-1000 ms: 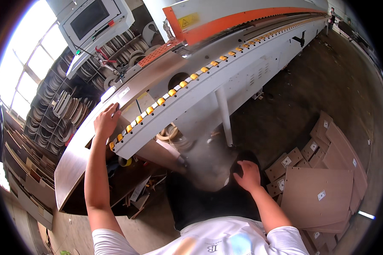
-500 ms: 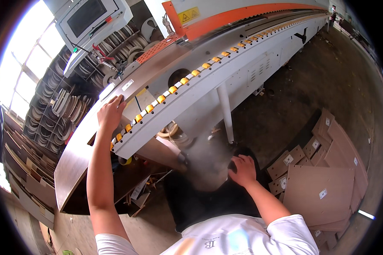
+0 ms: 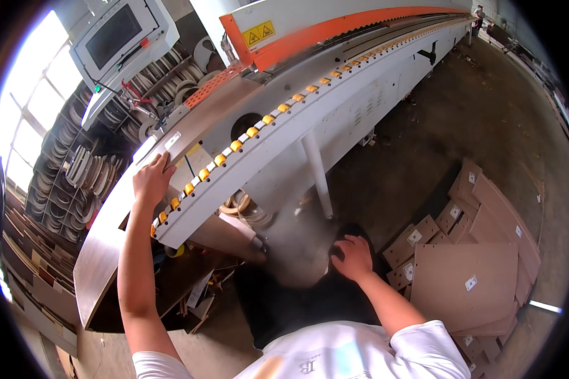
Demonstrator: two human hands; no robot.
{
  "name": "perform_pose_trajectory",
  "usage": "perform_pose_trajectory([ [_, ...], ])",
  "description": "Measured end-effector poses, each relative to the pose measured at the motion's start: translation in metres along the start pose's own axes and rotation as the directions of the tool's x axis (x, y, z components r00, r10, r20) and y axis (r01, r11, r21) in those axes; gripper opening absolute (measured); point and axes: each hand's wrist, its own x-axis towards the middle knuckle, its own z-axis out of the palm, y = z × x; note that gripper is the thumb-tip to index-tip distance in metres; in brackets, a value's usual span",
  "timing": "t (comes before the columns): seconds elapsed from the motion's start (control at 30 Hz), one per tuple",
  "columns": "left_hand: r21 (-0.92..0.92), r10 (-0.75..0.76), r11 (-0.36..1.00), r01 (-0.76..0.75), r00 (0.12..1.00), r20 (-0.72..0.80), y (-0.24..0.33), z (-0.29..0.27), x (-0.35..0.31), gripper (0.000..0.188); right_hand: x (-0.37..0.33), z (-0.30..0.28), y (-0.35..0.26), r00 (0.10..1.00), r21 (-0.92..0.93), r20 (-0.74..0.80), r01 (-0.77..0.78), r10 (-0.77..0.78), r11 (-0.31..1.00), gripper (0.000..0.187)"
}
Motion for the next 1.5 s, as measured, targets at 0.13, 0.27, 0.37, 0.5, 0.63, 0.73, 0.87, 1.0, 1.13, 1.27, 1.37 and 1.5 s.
perform_pose_trajectory([
  [0.13,0.051,0.010,0.999,-0.007,0.999,-0.044,-0.006,0.012,-0.002,0.054,0.004,-0.007,-0.008,1.000,0.049,-0.003,-0.022,0.023,0.999,0.036],
  [0.27,0.082,0.038,0.996,-0.031,0.996,-0.084,-0.002,0.020,0.005,0.055,0.001,0.001,-0.009,0.999,0.087,-0.045,0.003,0.001,0.996,0.035],
  [0.37,0.060,0.099,0.994,-0.094,0.991,-0.091,0.011,0.019,0.022,0.052,-0.002,-0.001,-0.007,1.000,0.192,-0.011,0.007,-0.005,0.981,0.035],
  [0.5,0.036,0.088,0.996,-0.086,0.995,-0.037,0.049,0.008,0.051,0.052,-0.025,-0.010,0.004,0.997,0.332,-0.046,-0.038,0.057,0.943,0.034],
  [0.63,0.039,0.106,0.994,-0.102,0.990,-0.090,0.076,0.019,0.082,0.048,-0.085,-0.047,0.015,0.970,0.430,-0.039,-0.199,0.239,0.881,0.036],
  [0.73,-0.078,0.084,0.994,-0.081,0.996,0.037,0.109,0.008,0.095,0.050,-0.159,-0.068,0.032,0.886,0.482,-0.040,-0.388,0.462,0.786,0.034],
  [0.87,-0.347,0.210,0.903,-0.252,0.965,-0.156,0.087,0.038,0.103,0.053,-0.264,-0.059,0.066,0.622,0.597,-0.097,-0.588,0.777,0.546,0.023],
  [1.0,-0.578,0.215,0.709,-0.404,0.904,-0.368,0.167,-0.021,0.046,0.047,-0.372,-0.041,0.091,0.064,0.779,0.032,-0.627,0.997,0.016,0.029],
  [1.13,-0.601,0.467,0.401,-0.691,0.719,-0.515,0.241,-0.051,-0.062,0.043,-0.401,-0.034,0.097,-0.092,0.839,0.314,-0.439,0.945,-0.321,0.053],
  [1.27,-0.728,0.718,0.130,-0.673,0.570,-0.399,0.301,-0.004,-0.155,0.044,-0.394,-0.013,0.105,-0.017,0.818,0.508,-0.305,0.861,-0.488,0.071],
  [1.37,-0.865,0.773,0.009,-0.502,0.552,-0.313,0.331,0.032,-0.220,0.037,-0.357,-0.028,0.090,0.017,0.838,0.532,-0.156,0.847,-0.523,0.077],
  [1.5,-0.991,0.843,-0.012,-0.137,0.532,-0.084,0.346,0.072,-0.288,0.037,-0.365,-0.025,0.087,-0.021,0.850,0.515,-0.113,0.857,-0.514,0.080],
])
